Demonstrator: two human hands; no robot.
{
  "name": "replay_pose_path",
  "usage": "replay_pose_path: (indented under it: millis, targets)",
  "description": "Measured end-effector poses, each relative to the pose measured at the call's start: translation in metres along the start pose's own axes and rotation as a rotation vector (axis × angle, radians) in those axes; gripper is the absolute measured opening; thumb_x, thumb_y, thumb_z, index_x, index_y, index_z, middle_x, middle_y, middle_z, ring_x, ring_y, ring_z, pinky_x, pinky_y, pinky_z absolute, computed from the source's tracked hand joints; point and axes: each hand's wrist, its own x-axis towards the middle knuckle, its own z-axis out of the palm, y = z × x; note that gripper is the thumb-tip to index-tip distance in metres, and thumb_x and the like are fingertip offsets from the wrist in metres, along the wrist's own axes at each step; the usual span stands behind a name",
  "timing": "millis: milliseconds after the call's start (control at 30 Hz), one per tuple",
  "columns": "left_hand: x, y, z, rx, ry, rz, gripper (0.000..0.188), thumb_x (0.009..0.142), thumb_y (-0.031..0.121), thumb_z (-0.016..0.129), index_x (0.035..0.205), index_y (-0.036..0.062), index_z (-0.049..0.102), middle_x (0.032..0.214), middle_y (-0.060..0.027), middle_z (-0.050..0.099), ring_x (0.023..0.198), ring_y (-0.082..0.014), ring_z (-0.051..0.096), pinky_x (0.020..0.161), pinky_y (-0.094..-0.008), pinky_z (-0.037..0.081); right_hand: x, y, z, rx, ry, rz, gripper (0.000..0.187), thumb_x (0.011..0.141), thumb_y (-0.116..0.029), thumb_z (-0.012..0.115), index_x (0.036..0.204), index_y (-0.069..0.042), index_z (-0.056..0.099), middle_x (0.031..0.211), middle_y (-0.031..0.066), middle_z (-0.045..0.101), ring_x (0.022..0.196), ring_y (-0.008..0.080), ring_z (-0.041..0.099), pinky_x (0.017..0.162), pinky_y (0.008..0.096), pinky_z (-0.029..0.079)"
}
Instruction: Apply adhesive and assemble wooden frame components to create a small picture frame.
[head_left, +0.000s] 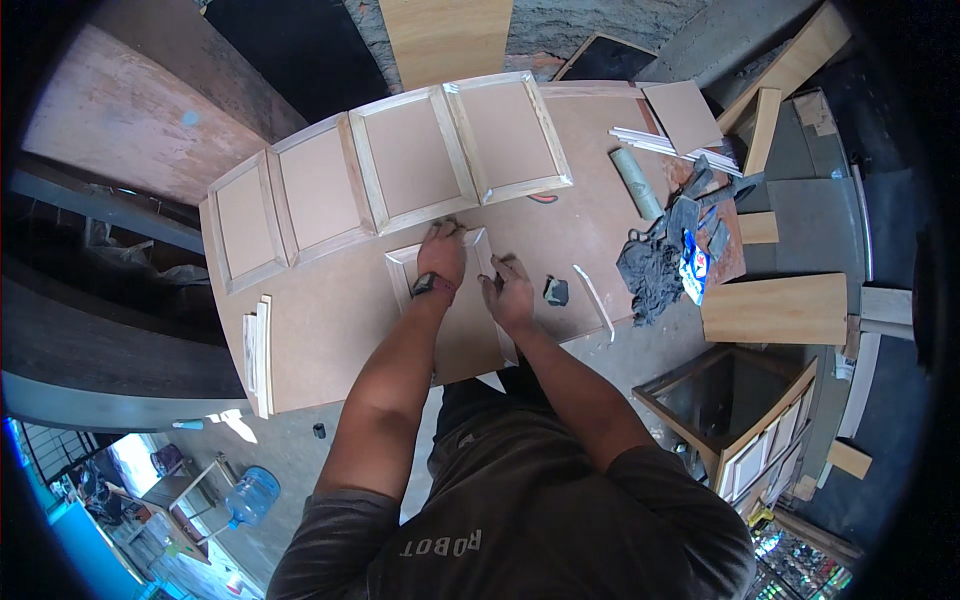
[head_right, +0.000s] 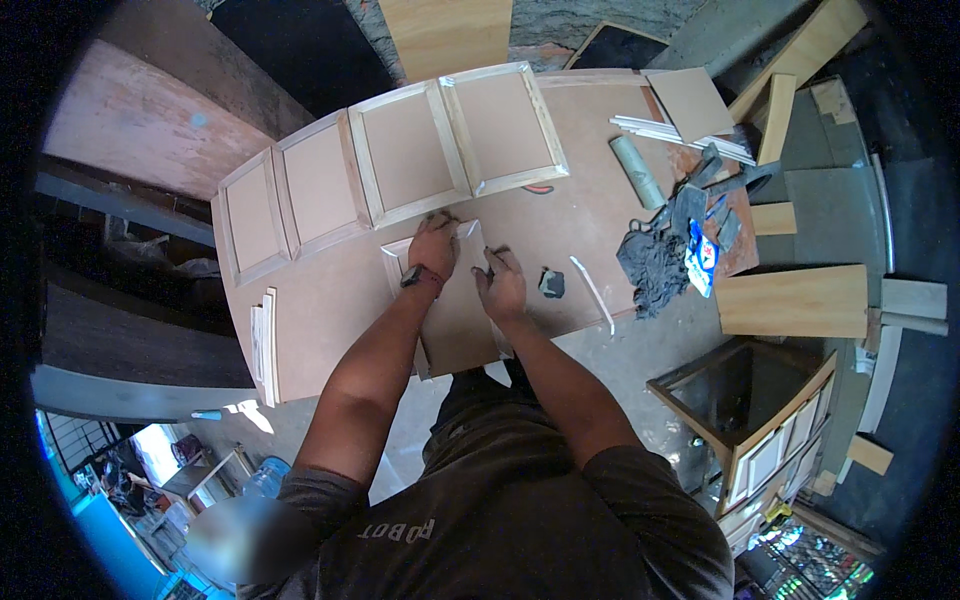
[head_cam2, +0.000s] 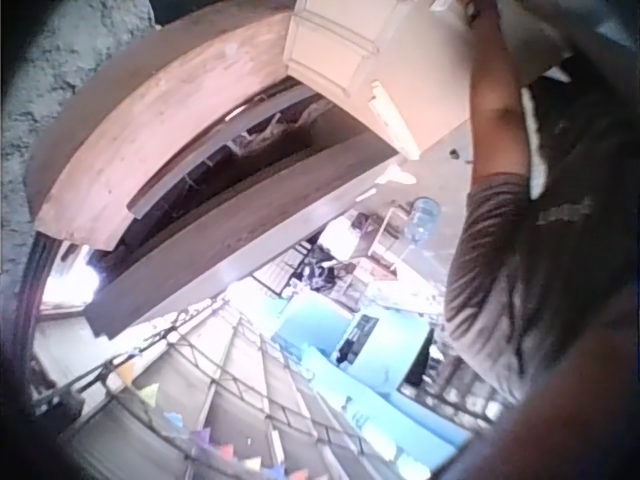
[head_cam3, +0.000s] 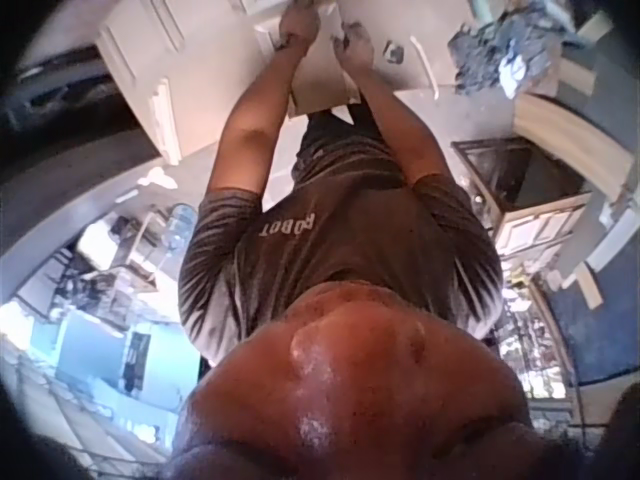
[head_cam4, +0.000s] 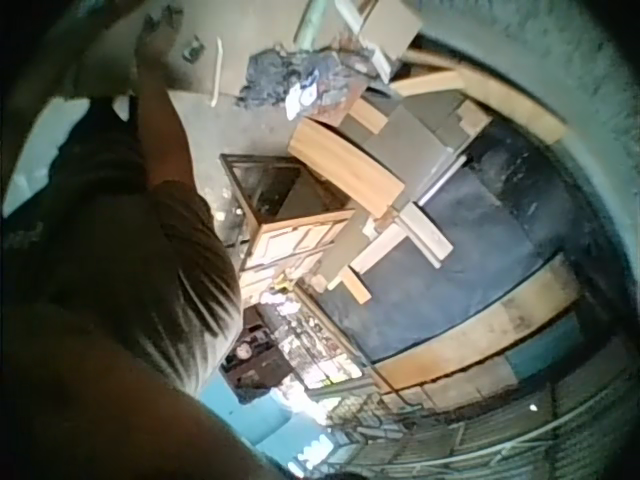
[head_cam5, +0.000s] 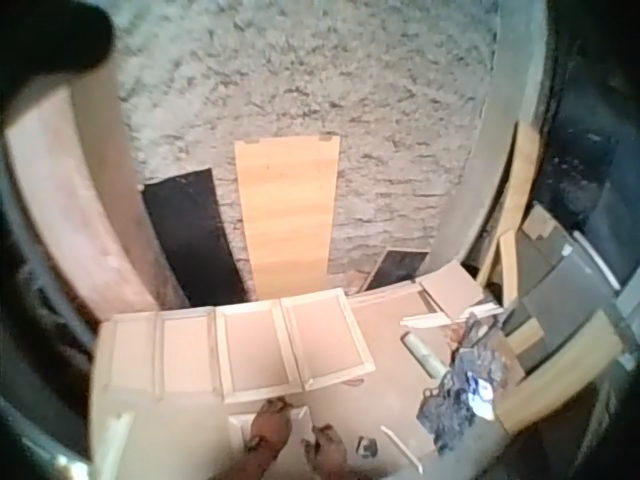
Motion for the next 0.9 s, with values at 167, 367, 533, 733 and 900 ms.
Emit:
replay_pose_path:
  millis: [167, 367, 533, 733, 900]
  targets:
    - [0.000, 0.007, 0.001, -0.008, 0.020, -0.012, 0.033, 0.083, 0.005, 0.059, 0.112, 0.0089, 0.071, 0.119, -0.0121, 0.065, 0.118, -0.0352, 0.057, 0.103, -0.0417, 0.048, 0.000, 0.012, 0.002, -0.068, 0.089, -0.143, 0.038, 0.079, -0.004, 0.077, 0.113, 0.008, 0.067, 0.100, 0.0165, 0.061, 0.072, 0.0268, 0.063, 0.066, 0.0353, 0.052]
    - [-0.004, 0.004, 0.003, 0.024, 0.068, -0.023, 0.029, 0.084, 0.006, 0.057, 0.109, 0.0088, 0.072, 0.115, -0.0102, 0.065, 0.115, -0.0330, 0.059, 0.101, -0.0404, 0.049, 0.002, -0.008, -0.006, 0.015, -0.056, 0.028, 0.040, 0.080, -0.006, 0.074, 0.116, 0.009, 0.065, 0.101, 0.0199, 0.061, 0.088, 0.0355, 0.063, 0.078, 0.0412, 0.052]
    - [-0.002, 0.009, 0.002, 0.010, 0.054, -0.036, 0.028, 0.085, 0.006, 0.057, 0.108, 0.0082, 0.073, 0.117, -0.0104, 0.065, 0.116, -0.0330, 0.059, 0.100, -0.0402, 0.050, 0.002, 0.000, -0.005, -0.039, 0.056, -0.110, 0.039, 0.080, -0.008, 0.077, 0.114, 0.009, 0.066, 0.097, 0.0171, 0.060, 0.076, 0.0296, 0.063, 0.070, 0.0370, 0.052]
    - [-0.004, 0.004, 0.006, 0.020, 0.077, -0.011, 0.030, 0.086, 0.007, 0.055, 0.111, 0.0085, 0.073, 0.117, -0.0120, 0.064, 0.115, -0.0333, 0.058, 0.101, -0.0412, 0.049, 0.000, -0.007, -0.009, -0.022, -0.030, -0.012, 0.046, 0.080, -0.009, 0.076, 0.120, 0.009, 0.063, 0.105, 0.0217, 0.061, 0.086, 0.0362, 0.064, 0.077, 0.0420, 0.053]
    - [-0.016, 0.007, -0.007, 0.003, 0.107, -0.025, 0.042, 0.087, 0.007, 0.056, 0.128, 0.0081, 0.063, 0.124, -0.0131, 0.061, 0.117, -0.0356, 0.057, 0.102, -0.0442, 0.046, -0.002, -0.010, -0.015, 0.049, -0.010, 0.025, 0.049, 0.084, -0.014, 0.077, 0.125, 0.008, 0.061, 0.102, 0.0185, 0.061, 0.082, 0.0272, 0.063, 0.073, 0.0372, 0.053]
